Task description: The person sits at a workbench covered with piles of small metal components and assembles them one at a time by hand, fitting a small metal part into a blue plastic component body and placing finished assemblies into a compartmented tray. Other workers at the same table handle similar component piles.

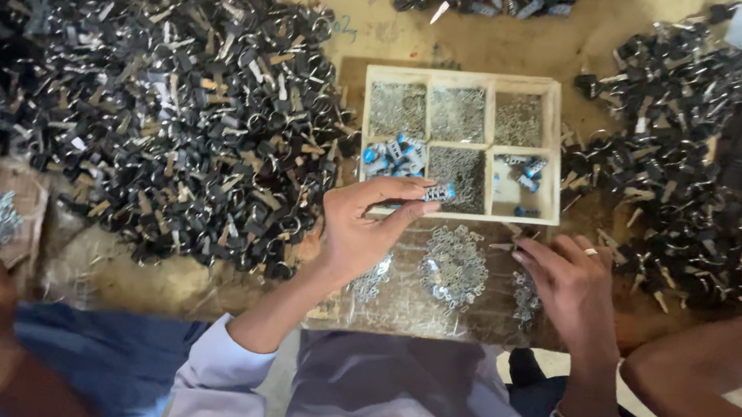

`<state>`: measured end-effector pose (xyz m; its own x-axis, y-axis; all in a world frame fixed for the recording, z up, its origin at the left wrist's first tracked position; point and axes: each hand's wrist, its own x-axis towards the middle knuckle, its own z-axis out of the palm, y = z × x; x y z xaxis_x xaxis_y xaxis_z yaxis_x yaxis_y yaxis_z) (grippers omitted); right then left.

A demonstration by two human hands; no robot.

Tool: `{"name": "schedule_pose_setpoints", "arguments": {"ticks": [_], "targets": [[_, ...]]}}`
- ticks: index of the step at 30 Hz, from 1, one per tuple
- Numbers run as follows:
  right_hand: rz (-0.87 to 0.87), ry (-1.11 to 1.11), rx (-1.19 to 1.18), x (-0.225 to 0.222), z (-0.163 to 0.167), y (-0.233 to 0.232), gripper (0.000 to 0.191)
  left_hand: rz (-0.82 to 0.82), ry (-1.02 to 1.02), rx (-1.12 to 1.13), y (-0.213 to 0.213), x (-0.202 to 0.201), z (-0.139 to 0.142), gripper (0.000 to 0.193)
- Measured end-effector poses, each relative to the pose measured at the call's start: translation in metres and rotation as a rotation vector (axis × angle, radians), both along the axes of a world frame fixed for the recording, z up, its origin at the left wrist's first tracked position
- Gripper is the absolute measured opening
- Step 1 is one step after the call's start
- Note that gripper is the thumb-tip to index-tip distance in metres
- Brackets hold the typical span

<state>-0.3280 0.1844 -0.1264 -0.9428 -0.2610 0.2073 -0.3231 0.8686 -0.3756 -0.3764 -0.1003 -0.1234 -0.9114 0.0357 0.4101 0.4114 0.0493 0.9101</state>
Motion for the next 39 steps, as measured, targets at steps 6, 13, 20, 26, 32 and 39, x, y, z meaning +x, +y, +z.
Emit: {"name": "schedule_pose_setpoints", "arguments": {"ticks": [6,13,20,26,32,39], "targets": [[0.032,-0.108,-0.223,0.027,-0.001,-0.029,0.019,0.118,-0.068,-0.084,-0.010,0.053,0.017,0.021],[0.277,-0.100,-0.156,0.046,0.009,-0.093,0.045,0.259,-0.296,0.121,-0.029,0.114,-0.006,0.020],[0.324,-0.174,-0.118,0.047,0.005,-0.116,0.043,0.341,-0.427,0.043,-0.047,0.167,-0.034,0.027],[0.296,-0.125,-0.153,0.059,-0.004,-0.120,0.059,0.319,-0.446,0.124,-0.046,0.187,-0.052,0.024],[0.451,-0.004,-0.113,0.074,-0.025,-0.117,0.035,0.301,-0.381,0.000,-0.043,0.193,-0.066,0.022],[0.299,-0.168,-0.549,0.092,-0.032,-0.123,0.025,0.257,-0.442,0.032,-0.030,0.200,-0.073,0.023]]}}
